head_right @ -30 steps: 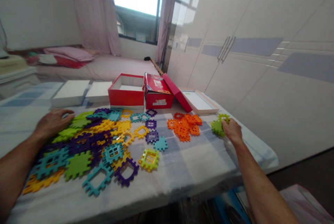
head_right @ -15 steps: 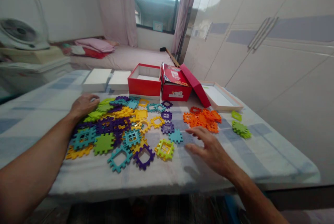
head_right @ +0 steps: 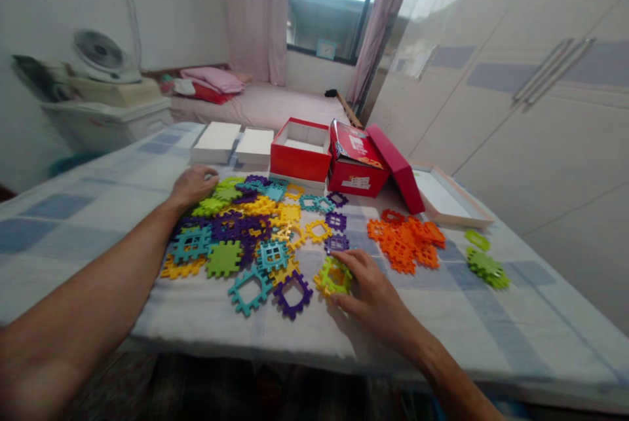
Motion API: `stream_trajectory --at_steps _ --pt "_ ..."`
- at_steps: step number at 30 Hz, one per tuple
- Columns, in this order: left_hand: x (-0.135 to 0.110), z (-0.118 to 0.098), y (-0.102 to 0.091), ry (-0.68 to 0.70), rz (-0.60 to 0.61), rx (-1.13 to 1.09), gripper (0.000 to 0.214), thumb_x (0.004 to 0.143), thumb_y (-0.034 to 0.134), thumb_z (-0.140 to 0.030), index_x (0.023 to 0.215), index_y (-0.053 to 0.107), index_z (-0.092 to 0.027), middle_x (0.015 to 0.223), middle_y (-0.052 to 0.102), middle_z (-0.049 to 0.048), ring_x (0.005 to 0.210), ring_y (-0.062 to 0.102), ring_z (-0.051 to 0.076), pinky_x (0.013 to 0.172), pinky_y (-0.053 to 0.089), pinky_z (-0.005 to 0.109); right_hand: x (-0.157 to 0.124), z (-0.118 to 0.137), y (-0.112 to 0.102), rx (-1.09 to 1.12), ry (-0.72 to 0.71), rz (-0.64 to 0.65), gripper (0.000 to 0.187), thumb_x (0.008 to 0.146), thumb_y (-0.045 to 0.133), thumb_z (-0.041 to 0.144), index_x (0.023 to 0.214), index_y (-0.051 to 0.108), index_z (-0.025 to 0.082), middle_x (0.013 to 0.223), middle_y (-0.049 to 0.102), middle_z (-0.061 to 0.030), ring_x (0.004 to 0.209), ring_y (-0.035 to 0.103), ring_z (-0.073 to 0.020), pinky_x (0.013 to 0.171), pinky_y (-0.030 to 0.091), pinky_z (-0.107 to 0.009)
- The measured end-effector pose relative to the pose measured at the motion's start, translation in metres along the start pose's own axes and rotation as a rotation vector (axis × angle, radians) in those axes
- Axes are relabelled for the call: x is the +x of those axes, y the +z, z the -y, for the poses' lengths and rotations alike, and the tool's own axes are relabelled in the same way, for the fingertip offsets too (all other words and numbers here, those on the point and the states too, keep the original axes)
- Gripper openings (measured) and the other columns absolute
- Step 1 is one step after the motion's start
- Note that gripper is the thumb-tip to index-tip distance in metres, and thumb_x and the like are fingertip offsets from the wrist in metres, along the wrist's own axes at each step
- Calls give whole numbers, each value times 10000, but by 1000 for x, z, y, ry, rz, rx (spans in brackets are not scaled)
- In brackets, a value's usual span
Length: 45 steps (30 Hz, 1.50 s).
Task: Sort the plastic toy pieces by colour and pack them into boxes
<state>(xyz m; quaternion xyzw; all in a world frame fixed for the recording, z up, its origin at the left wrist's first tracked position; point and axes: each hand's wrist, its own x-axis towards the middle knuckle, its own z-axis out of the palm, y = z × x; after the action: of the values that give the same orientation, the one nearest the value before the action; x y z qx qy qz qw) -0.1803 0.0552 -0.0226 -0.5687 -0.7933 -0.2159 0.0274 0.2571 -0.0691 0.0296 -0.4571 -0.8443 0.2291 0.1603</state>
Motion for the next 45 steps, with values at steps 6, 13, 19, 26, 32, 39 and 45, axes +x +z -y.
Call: stream_trajectory --at_steps 6,13,19,26,32,39,45 --pt "-1 -2 0 1 -33 1 378 794 441 -289 1027 703 -146 1160 651 130 1092 581 252 969 436 326 23 41 4 99 -203 -119 530 808 509 226 1326 407 271 1320 441 -93 1198 471 -241 963 454 -408" --pt "-2 -2 0 25 -36 15 385 804 430 -291 1026 703 -137 1140 652 145 1065 594 255 946 452 329 82 116 61 -255 -554 0 402 731 602 250 1107 500 154 1089 570 -117 1048 475 -266 939 388 -447" --pt "-1 -3 1 13 -34 23 381 811 429 -305 1029 704 -157 1147 651 129 1071 594 244 949 450 315 98 123 87 -467 -586 -6 278 740 557 184 1013 515 152 982 594 -113 961 494 -265 889 376 -442" --pt "-3 -4 -2 18 -5 48 406 815 408 -318 1056 690 -154 1170 645 126 1090 584 243 954 445 314 84 110 56 25 -472 -72 537 757 586 252 1261 416 174 1183 556 -105 1083 517 -224 926 421 -375" --pt "-3 -6 -12 52 65 70 466 795 373 -351 1043 687 -112 1154 650 166 1105 570 296 933 455 387 46 24 1 53 -78 -401 483 753 587 294 1211 473 189 1132 598 -94 1000 582 -213 879 467 -368" --pt "5 3 -6 56 93 118 509 790 357 -386 1095 670 -125 1199 628 178 1079 592 318 909 467 405 -22 -138 -87 -455 568 -748 531 711 577 387 1150 549 90 1073 620 -184 968 591 -282 848 460 -410" --pt "2 -1 -11 58 94 92 509 788 367 -370 1071 682 -86 1191 623 219 1092 586 341 923 462 428 -42 -219 -144 -517 913 -639 492 713 602 429 1080 611 101 1009 646 -217 916 616 -323 716 449 -400"
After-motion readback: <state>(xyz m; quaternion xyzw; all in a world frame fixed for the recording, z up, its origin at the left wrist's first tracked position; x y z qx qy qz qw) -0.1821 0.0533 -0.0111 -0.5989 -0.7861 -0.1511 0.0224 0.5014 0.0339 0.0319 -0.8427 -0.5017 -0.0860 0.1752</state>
